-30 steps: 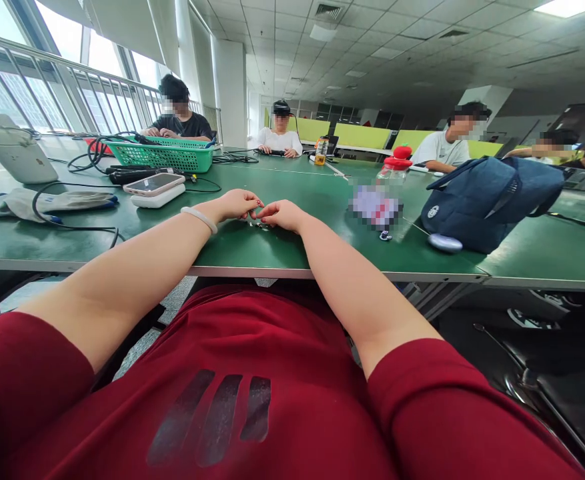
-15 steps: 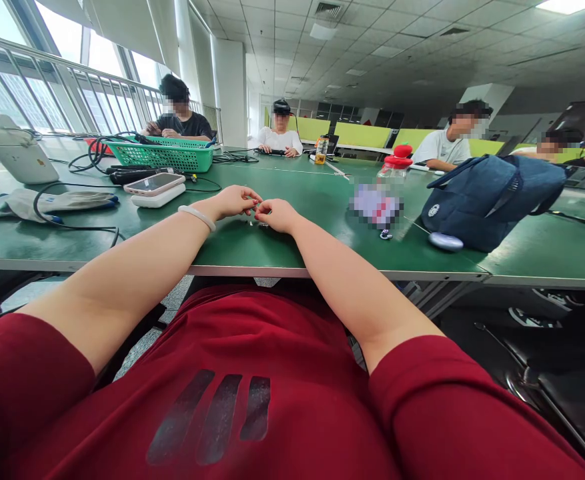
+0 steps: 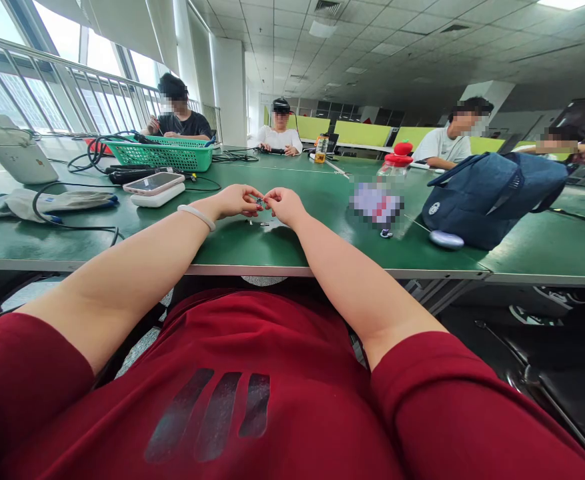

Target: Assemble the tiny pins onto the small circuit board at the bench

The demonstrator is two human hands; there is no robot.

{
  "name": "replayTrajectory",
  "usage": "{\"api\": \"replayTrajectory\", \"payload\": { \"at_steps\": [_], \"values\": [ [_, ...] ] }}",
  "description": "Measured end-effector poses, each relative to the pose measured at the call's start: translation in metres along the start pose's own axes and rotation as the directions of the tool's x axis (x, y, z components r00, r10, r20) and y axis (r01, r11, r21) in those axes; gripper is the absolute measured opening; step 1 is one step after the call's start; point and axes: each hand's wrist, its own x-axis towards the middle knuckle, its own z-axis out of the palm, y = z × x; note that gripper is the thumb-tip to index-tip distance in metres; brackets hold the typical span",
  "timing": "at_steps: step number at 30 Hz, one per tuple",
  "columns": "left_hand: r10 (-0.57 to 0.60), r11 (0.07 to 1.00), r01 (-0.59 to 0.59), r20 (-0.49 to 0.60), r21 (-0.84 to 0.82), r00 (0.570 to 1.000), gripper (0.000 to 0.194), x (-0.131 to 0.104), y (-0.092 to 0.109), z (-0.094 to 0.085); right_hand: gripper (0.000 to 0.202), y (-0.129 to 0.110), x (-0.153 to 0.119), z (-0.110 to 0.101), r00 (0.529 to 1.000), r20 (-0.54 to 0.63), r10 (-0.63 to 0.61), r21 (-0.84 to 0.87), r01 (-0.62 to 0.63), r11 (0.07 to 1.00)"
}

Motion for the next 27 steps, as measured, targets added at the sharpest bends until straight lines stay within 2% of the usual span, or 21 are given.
{"api": "replayTrajectory", "payload": {
  "at_steps": [5, 12, 27],
  "values": [
    [0.061, 0.982, -0.052, -0.042, 0.181, 0.997, 0.039, 0.002, 0.000, -0.003, 0.006, -0.002, -0.002, 0.001, 0.999, 0.019, 0.036, 0.089, -0.038, 0.995],
    [0.123, 0.940, -0.106, -0.031, 0.324, 0.992, 0.044, 0.004, -0.002, -0.006, 0.008, 0.004, 0.000, 0.000, 0.999, 0.003, 0.038, 0.054, -0.039, 0.998],
    [0.207, 0.893, -0.184, -0.012, 0.411, 0.978, 0.049, 0.006, -0.001, -0.004, 0.012, 0.005, 0.000, 0.000, 0.999, 0.021, 0.040, -0.104, -0.037, 0.994]
  ]
}}
